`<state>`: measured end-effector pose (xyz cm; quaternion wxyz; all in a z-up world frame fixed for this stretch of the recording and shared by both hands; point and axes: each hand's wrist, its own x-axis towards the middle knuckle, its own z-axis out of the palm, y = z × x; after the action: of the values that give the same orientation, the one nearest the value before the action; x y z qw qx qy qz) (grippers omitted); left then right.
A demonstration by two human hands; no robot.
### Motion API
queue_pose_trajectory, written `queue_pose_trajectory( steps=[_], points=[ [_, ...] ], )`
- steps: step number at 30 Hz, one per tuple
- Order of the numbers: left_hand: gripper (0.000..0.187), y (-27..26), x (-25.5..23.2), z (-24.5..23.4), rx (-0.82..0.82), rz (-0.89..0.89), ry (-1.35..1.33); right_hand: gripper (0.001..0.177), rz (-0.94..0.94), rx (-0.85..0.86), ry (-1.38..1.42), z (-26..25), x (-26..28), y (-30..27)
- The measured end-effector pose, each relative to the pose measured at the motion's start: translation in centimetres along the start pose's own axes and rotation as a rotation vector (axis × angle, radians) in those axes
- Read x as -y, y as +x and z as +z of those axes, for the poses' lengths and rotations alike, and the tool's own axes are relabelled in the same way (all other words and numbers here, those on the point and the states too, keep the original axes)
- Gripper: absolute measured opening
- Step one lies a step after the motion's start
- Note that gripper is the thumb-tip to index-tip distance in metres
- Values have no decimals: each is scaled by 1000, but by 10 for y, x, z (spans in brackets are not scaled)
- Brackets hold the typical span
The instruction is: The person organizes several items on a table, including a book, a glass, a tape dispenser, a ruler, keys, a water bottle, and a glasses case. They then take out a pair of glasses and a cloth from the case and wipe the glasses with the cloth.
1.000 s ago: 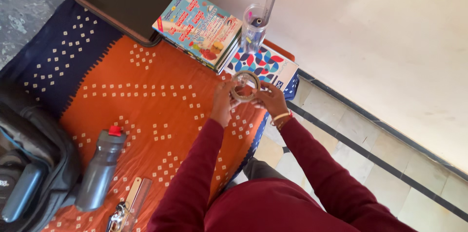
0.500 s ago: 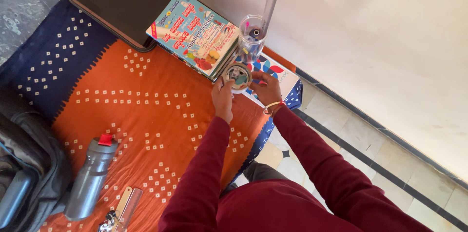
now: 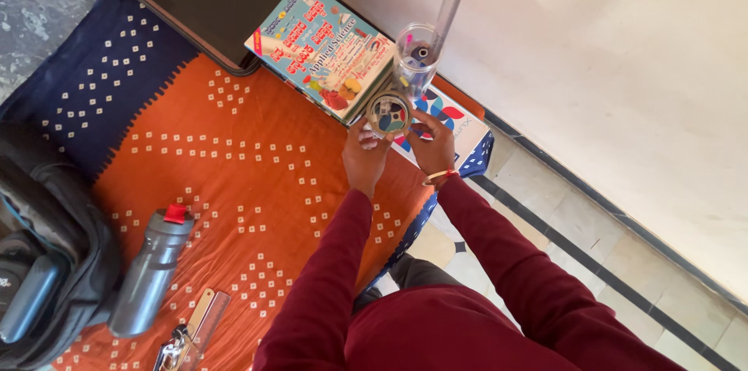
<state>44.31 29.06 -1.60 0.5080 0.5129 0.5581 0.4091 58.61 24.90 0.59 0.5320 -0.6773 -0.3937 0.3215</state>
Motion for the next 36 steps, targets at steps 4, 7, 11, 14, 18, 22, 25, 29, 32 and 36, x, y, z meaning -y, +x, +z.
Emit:
queue_pose_trajectory(
  steps=[4,7,11,14,18,22,25,29,32,36],
  points=[
    [72,-5,-16,-2,-66,88,161,46,-8,9,-73,-1,5,0],
    [72,-9,-27,-5,-69,49,257,47,-56,2,-129,-2,7,-1],
    [66,-17,-38,-10,-89,72,317,50,-71,-7,-233,-2,17,-7],
    [55,-31,-41,-18,-95,160,250,65,-244,-68,-326,-3,24,-22],
    [42,-66,-31,-55,-126,214,295,63,-403,-66,-423,9,24,-55],
    [34,-112,-20,-120,-260,227,321,54,-543,62,-435,34,25,-103],
    [25,-149,-13,-175,-341,116,336,46,-573,212,-419,60,31,-141],
    [19,-195,4,-243,-503,93,422,44,-591,436,-361,99,42,-189],
    [18,-232,18,-300,-613,189,586,37,-572,585,-345,126,51,-223],
    [15,-281,31,-376,-715,144,719,37,-582,691,-325,155,62,-262]
  ],
)
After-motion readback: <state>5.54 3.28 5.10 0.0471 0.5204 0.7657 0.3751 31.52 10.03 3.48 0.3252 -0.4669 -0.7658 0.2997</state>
